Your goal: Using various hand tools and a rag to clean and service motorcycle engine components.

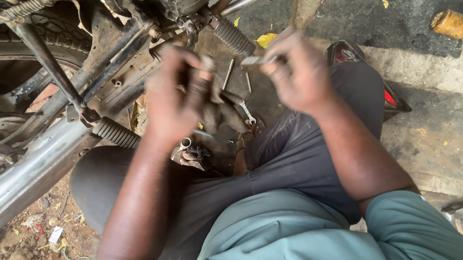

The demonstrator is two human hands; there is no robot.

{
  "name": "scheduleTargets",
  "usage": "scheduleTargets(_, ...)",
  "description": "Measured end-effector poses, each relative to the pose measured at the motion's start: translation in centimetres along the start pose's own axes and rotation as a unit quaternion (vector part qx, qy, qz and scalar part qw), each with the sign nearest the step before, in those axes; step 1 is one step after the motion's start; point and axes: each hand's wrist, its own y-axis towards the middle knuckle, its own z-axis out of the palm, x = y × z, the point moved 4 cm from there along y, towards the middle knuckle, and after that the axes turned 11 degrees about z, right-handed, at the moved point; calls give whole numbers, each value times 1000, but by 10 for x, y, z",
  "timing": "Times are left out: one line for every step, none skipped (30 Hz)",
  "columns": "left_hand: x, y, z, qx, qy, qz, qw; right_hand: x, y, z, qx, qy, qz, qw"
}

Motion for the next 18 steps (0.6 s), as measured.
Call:
scheduleTargets(1,-2,-3,0,-1,1,1000,2,1,-5,0,-1,0,1000)
scheduleTargets(0,-2,-10,-46,4,37,998,1,2,-13,-25,33,20,999)
scheduleTargets(-2,-4,-17,-93,7,73,993,1,3,-20,-50,67,41,996)
scheduleTargets(-4,-4,-11,-93,7,74,993,3,4,-20,-50,66,40,996)
scheduleTargets(0,-4,-6,-103,-64,3,993,6,5,-19,-50,68,40,996)
scheduleTargets(5,-6,0,-112,-133,-70,982,9,6,-17,-47,71,40,996)
scheduleTargets(-5,-3,5,-113,-133,-71,982,11,5,-12,-47,71,40,996)
scheduleTargets(-26,2,10,-86,-39,74,993,14,3,-5,-17,51,34,998)
scheduleTargets(-47,3,17,-51,56,216,973,17,2,3,13,30,28,999)
scheduleTargets(-52,3,22,-54,58,213,974,26,0,5,17,32,29,999)
scheduleTargets(-57,1,29,-28,97,221,970,37,-2,8,31,3,19,999)
scheduleTargets(-62,1,36,-3,137,229,964,47,-2,11,46,-28,8,999)
scheduleTargets(-56,-2,37,-6,138,227,964,48,-2,10,50,-26,6,998)
scheduleTargets(-45,-4,40,29,133,154,979,49,-1,9,42,-40,-10,998)
scheduleTargets(-33,-7,42,64,126,80,987,50,0,8,34,-53,-27,998)
scheduleTargets(-32,-7,41,60,128,79,987,52,1,7,38,-52,-31,997)
scheduleTargets(-29,-7,41,79,100,69,989,54,1,5,42,-47,-40,997)
scheduleTargets(-26,-7,41,98,72,59,991,55,2,4,48,-42,-50,997)
